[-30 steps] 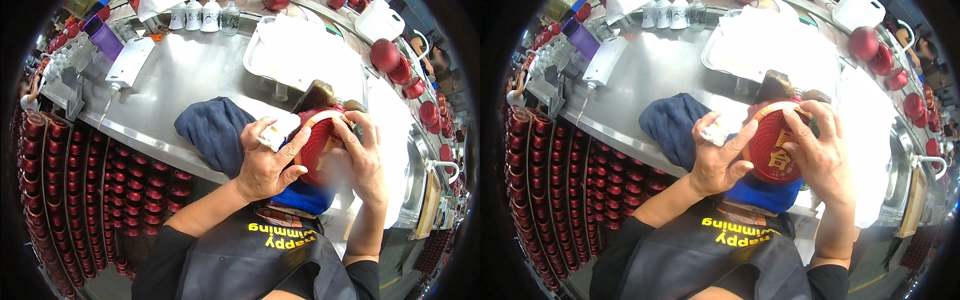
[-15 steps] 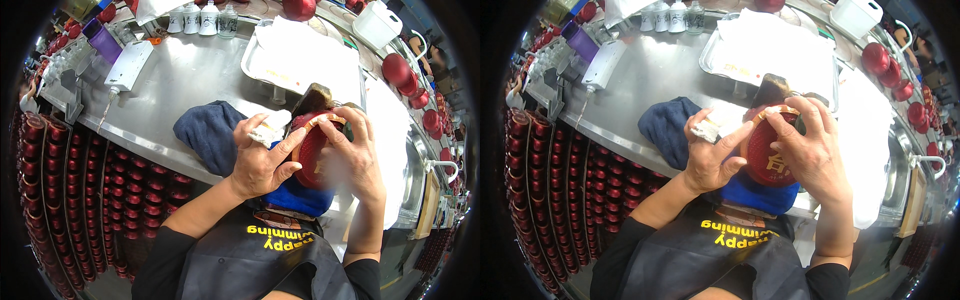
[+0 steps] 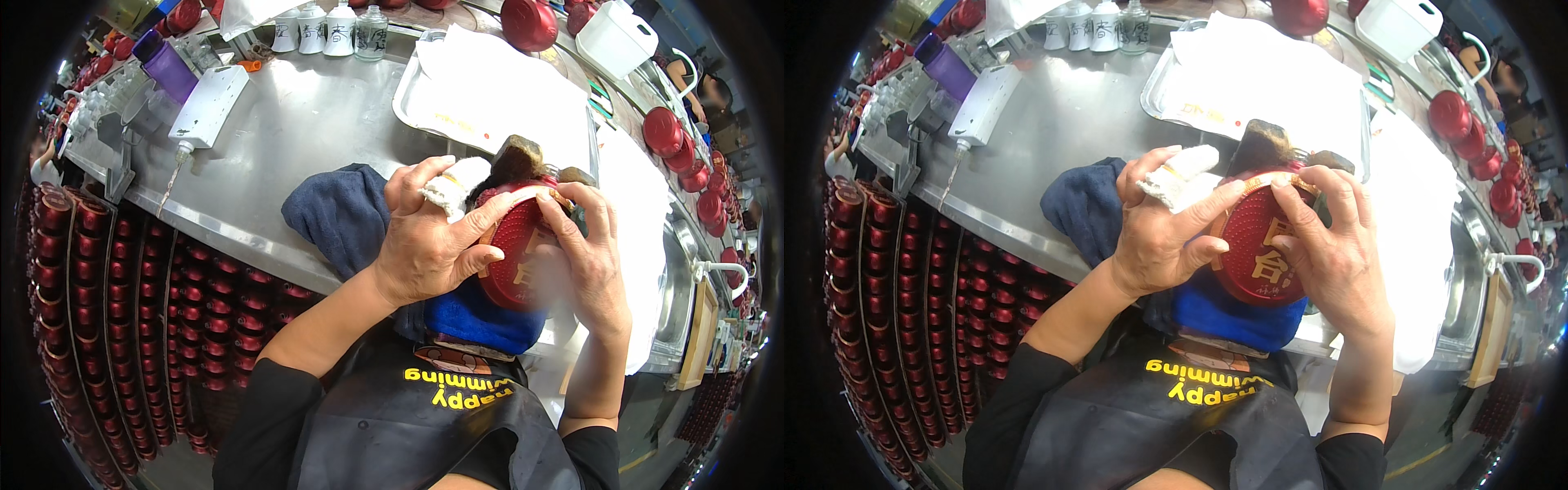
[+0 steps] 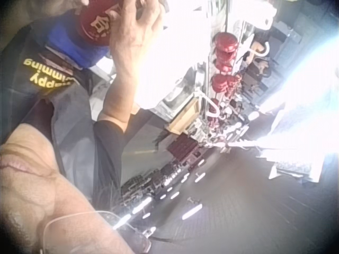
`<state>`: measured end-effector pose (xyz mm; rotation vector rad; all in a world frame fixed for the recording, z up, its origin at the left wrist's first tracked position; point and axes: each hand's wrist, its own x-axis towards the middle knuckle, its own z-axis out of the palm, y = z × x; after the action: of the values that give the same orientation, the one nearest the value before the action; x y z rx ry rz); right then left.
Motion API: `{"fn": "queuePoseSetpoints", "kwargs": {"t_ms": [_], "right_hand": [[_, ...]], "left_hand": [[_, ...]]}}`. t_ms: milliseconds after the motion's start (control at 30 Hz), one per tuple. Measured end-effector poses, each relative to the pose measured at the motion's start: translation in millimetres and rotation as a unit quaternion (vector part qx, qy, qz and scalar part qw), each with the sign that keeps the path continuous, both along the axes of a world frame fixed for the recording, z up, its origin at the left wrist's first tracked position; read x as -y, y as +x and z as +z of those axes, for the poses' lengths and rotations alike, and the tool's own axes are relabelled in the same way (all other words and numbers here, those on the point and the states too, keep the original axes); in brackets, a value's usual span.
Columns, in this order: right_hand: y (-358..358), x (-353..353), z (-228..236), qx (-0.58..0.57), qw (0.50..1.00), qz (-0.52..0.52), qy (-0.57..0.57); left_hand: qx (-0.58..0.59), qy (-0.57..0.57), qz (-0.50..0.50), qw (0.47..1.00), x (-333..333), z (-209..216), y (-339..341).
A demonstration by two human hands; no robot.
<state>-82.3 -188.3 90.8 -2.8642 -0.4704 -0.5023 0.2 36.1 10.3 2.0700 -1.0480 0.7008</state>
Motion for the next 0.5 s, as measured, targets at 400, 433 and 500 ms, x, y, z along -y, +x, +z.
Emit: {"fn": "queuePoseSetpoints", "kwargs": {"t_ms": [400,433,500], "right_hand": [[0,-4,-2,0.01,1.0,0.01,0.001],[0,-3,-2,0.01,1.0,0.009,0.001],[0,-3,-1,0.011,1.0,0.007,0.002]], "left_hand": [[-0.344,-0.163,-0.109,0.918,5,-25,-20],[-0.359,-0.176,-0.123,0.908,6,-26,-20],[-0.382,-0.214,-0.151,0.886,7,-27,-20]]}}
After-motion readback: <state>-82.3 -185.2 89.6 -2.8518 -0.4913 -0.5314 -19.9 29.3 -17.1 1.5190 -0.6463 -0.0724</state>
